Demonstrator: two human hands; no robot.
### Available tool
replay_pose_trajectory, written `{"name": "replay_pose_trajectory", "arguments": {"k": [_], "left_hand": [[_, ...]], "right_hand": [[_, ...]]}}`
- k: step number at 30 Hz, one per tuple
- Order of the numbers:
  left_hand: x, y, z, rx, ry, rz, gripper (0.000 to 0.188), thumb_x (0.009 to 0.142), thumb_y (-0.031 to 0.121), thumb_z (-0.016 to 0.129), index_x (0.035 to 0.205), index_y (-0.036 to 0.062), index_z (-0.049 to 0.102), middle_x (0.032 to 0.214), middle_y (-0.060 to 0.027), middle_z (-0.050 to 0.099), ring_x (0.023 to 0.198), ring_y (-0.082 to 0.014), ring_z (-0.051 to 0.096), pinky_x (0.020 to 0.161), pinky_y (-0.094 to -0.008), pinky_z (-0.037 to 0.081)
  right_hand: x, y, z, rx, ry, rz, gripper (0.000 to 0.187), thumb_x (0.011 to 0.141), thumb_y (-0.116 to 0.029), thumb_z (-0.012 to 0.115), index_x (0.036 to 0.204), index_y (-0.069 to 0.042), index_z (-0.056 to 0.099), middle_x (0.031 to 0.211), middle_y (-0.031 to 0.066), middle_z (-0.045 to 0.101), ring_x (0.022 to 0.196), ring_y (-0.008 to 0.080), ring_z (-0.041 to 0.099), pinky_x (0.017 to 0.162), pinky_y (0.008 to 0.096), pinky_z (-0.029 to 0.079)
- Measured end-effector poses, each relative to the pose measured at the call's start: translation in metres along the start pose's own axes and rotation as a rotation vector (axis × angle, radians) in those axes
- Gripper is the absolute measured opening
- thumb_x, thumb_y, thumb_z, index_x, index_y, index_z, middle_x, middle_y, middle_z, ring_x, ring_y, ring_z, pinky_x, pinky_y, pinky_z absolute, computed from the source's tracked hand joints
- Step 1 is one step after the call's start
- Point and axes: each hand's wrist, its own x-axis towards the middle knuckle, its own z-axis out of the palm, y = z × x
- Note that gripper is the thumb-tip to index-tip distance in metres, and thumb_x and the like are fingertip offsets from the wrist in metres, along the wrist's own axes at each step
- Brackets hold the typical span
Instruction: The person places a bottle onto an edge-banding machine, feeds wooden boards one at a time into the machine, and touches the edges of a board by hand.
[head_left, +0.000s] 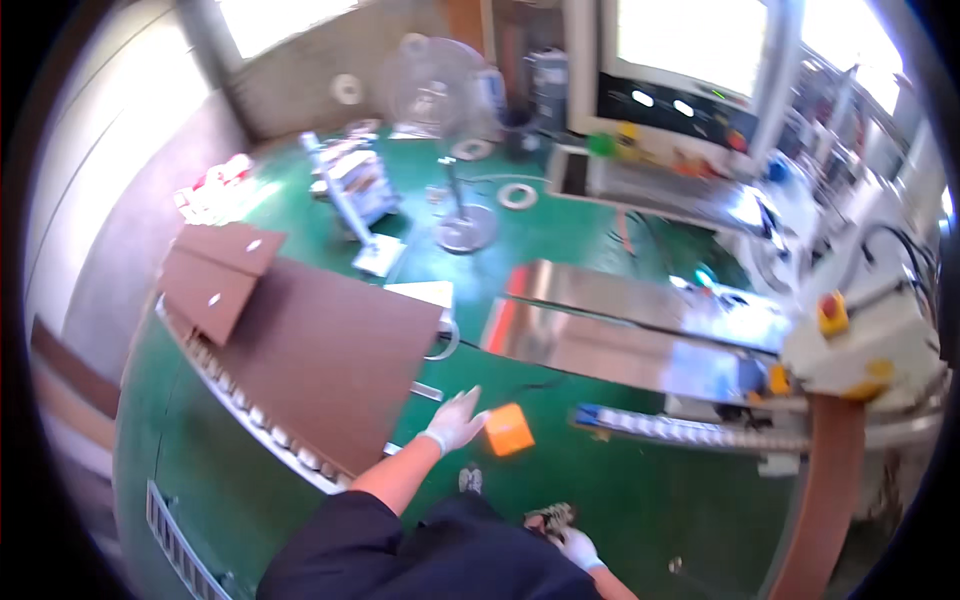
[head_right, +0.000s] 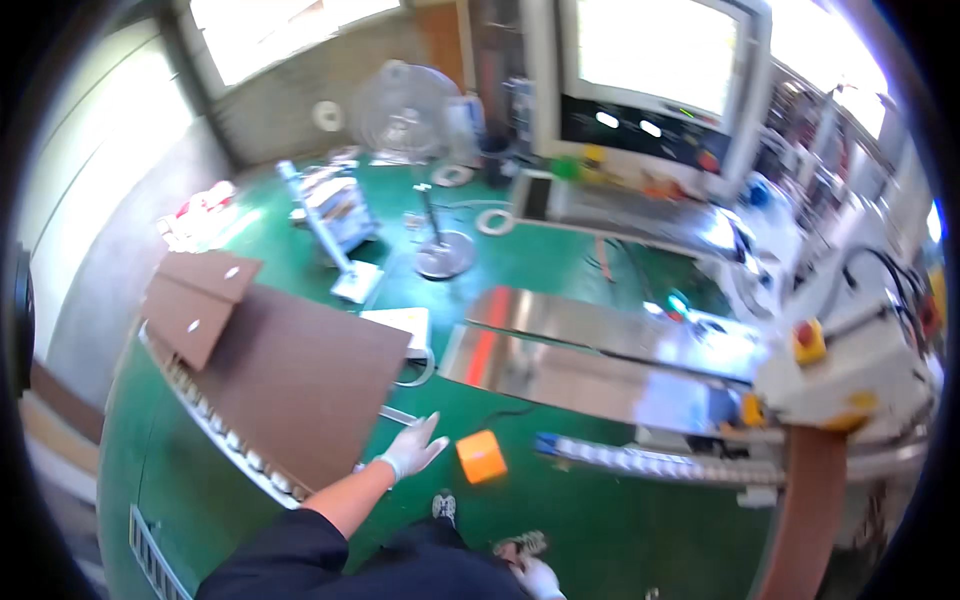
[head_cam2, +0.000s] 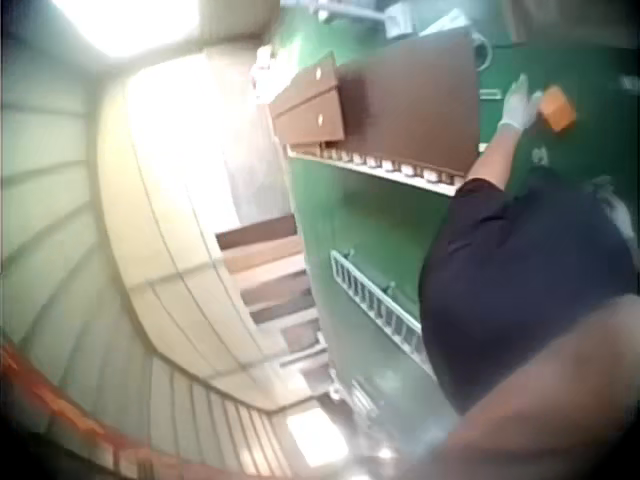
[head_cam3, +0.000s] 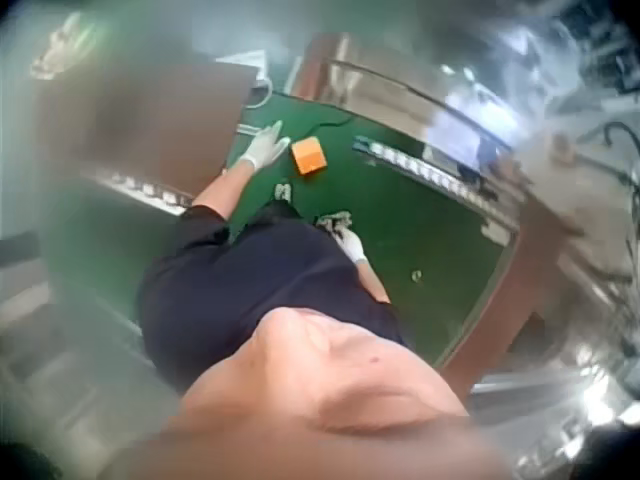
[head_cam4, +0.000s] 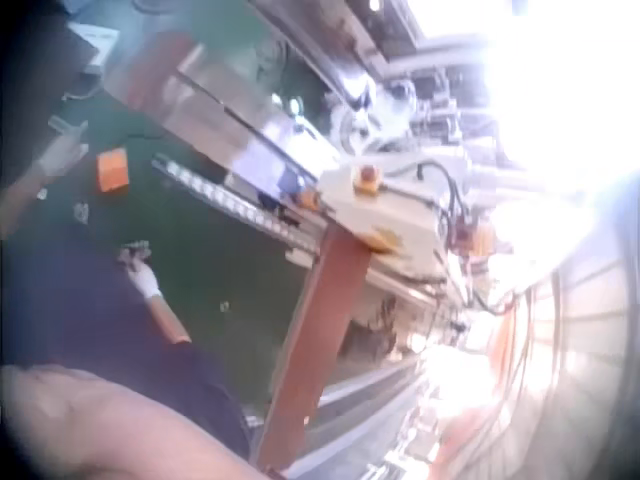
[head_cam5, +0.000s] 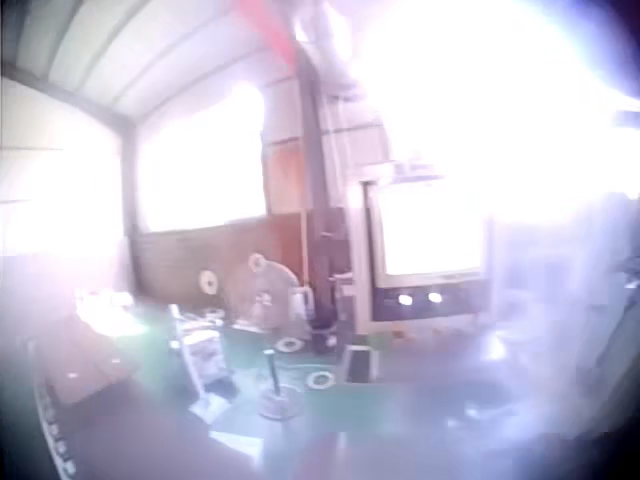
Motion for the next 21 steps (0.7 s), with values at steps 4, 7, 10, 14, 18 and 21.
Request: {"name": "replay_pose_trajectory", "arguments": {"k": [4, 7, 10, 14, 18, 21], "left_hand": [[-0.154, -0.192, -0.01, -0.227, 0.084, -0.911, 0.07, 0.098, 0.052, 0.054, 0.145, 0.0006, 0.051, 0.143, -0.027, 0.059, 0.132, -0.0397, 0.058, 0.112, -0.0472, 0.045], [-0.266, -0.307, 0.033, -0.293, 0.062, -1.233, 0.07, 0.096, 0.05, 0.052, 0.142, -0.0027, 0.052, 0.139, -0.0271, 0.061, 0.131, -0.0396, 0.059, 0.112, -0.0468, 0.045], [-0.311, -0.357, 0.042, -0.264, -0.001, -1.206, 0.071, 0.096, 0.05, 0.052, 0.144, -0.002, 0.051, 0.144, -0.0254, 0.058, 0.135, -0.0382, 0.055, 0.113, -0.0465, 0.044], [-0.306, -0.394, 0.048, -0.437, 0.018, -1.189, 0.07, 0.096, 0.051, 0.053, 0.141, -0.0026, 0.051, 0.142, -0.0289, 0.058, 0.132, -0.0434, 0.057, 0.111, -0.0491, 0.045], [-0.264, -0.413, 0.048, -0.642, 0.026, -1.028, 0.073, 0.1, 0.057, 0.046, 0.139, -0.0036, 0.054, 0.139, -0.033, 0.058, 0.131, -0.0451, 0.057, 0.112, -0.0495, 0.043], [-0.267, -0.423, 0.041, -0.639, -0.093, -1.021, 0.071, 0.1, 0.057, 0.046, 0.138, -0.0014, 0.056, 0.138, -0.0335, 0.059, 0.131, -0.0457, 0.057, 0.112, -0.0492, 0.043]], "right_hand": [[-0.034, 0.037, 0.011, 0.296, -0.048, 0.39, 0.036, 0.098, -0.036, 0.068, 0.114, -0.003, 0.072, 0.101, 0.0154, 0.074, 0.085, 0.0286, 0.068, 0.081, 0.0407, 0.055], [-0.023, 0.137, 0.013, 0.513, 0.372, 0.537, 0.038, 0.102, -0.04, 0.06, 0.076, -0.012, 0.057, 0.062, 0.0043, 0.054, 0.049, 0.0199, 0.048, 0.043, 0.0384, 0.039], [-0.001, 0.068, -0.017, 1.121, 0.404, 0.79, 0.037, 0.102, -0.038, 0.057, 0.075, -0.013, 0.056, 0.059, 0.0049, 0.052, 0.047, 0.0211, 0.047, 0.042, 0.0398, 0.038], [0.099, 0.01, -0.031, -0.574, -0.024, -0.026, 0.029, 0.097, -0.035, 0.06, 0.095, -0.008, 0.069, 0.087, 0.0155, 0.071, 0.086, 0.0366, 0.069, 0.077, 0.0481, 0.055], [0.25, -0.173, 0.009, -0.639, 0.22, -0.812, 0.015, 0.092, -0.02, 0.063, 0.097, -0.006, 0.065, 0.093, 0.0151, 0.07, 0.091, 0.0367, 0.068, 0.081, 0.047, 0.057], [0.326, -0.342, 0.045, -0.298, -0.043, -0.459, 0.029, 0.097, -0.03, 0.064, 0.109, -0.005, 0.072, 0.108, 0.0173, 0.073, 0.104, 0.0371, 0.069, 0.091, 0.0428, 0.056]]}}
